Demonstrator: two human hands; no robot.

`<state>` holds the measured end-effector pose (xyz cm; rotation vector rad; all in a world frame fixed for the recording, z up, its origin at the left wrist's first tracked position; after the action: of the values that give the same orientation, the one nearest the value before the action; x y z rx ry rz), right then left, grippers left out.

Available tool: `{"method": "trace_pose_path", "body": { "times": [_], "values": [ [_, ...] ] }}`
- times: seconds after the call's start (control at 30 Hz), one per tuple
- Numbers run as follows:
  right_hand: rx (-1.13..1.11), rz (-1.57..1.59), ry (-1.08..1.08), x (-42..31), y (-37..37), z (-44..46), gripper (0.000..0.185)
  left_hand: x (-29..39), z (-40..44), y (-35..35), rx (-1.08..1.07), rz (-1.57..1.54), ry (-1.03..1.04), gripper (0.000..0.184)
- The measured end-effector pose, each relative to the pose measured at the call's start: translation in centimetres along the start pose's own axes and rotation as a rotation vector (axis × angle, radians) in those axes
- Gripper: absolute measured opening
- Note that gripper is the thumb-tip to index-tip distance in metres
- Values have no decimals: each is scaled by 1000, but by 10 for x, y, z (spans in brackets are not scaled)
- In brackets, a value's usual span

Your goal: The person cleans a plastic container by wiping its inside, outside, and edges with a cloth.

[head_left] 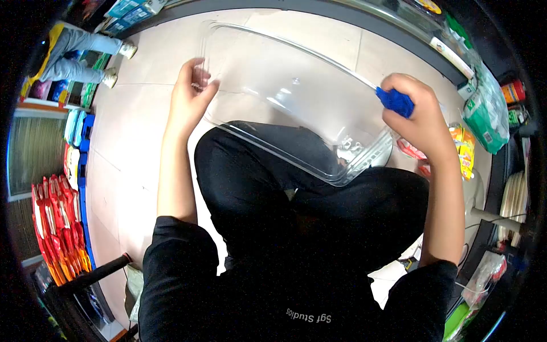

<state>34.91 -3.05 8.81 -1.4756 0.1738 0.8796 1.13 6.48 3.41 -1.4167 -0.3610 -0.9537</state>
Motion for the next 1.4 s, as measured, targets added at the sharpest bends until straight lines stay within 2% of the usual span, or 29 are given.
{"method": "trace_pose_path", "body": {
  "times": [0.07, 0.17, 0.23, 0.3, 0.4, 0.53, 0.63, 0.73, 0.83, 0.97, 1.03, 1.07, 1.17, 1.2, 1.23, 1.3, 1.37, 1.4],
  "values": [
    [-13, 0, -4, -3, 0, -3, 24, 16, 8, -6, 113, 36, 79, 38],
    [-26, 23, 11, -1, -3, -10, 24, 6, 27, -6, 117, -103, 55, 31],
    [-42, 53, 50, 8, -9, -17, 24, 26, 28, -5, 107, -65, 68, 34],
    [-11, 78, 71, 17, -18, -28, 24, 37, 30, 2, -3, -95, 95, 36],
    [-111, 152, 214, 37, -18, -45, 24, 56, 20, 14, -63, -43, 128, 34],
    [-259, 215, 234, 31, 2, -58, 25, 74, 4, 29, -154, 7, 128, 31],
    [-271, 150, 183, 12, 22, -45, 25, 102, -3, 39, -208, 76, 189, 31],
    [-221, 220, 138, -1, 30, -18, 23, 111, 0, 47, -300, 110, 183, 29],
    [-133, 288, 25, -18, 28, 18, 23, 122, -2, 48, -281, 192, 253, 22],
    [-94, 63, -118, -60, 19, 81, 23, 127, -9, 52, -294, 211, 275, 22],
    [-36, 204, -229, -72, 26, 100, 25, 125, -12, 51, -274, 240, 232, 24],
    [-9, 196, -181, -78, 31, 104, 22, 124, -13, 50, -274, 240, 228, 24],
    [-162, 293, -176, -88, 32, 112, 16, 115, -17, 44, -227, 192, 201, 25],
    [-147, 326, -193, -88, 29, 113, 22, 113, -18, 43, -216, 176, 193, 25],
    [-144, 349, -147, -86, 25, 113, 22, 111, -18, 42, -204, 160, 187, 25],
    [-149, 383, 198, -76, 8, 107, 23, 106, -16, 41, -163, 133, 195, 26],
    [-7, 580, 158, -43, 1, 106, 24, 104, -16, 39, -122, 106, 205, 27],
    [88, 594, 324, -55, -7, 99, 23, 104, -16, 40, -132, 94, 193, 28]
  ]
}}
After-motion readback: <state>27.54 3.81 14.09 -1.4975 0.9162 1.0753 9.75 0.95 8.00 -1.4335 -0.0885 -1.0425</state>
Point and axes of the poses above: each hand's wrist, its own z-axis towards the middle knuckle, its own y-axis out of the palm, x = y × z, the point moved 6 cm from there along z, towards the middle knuckle, and after that the axes turned 13 degrees about -x, right-handed, at the moved point
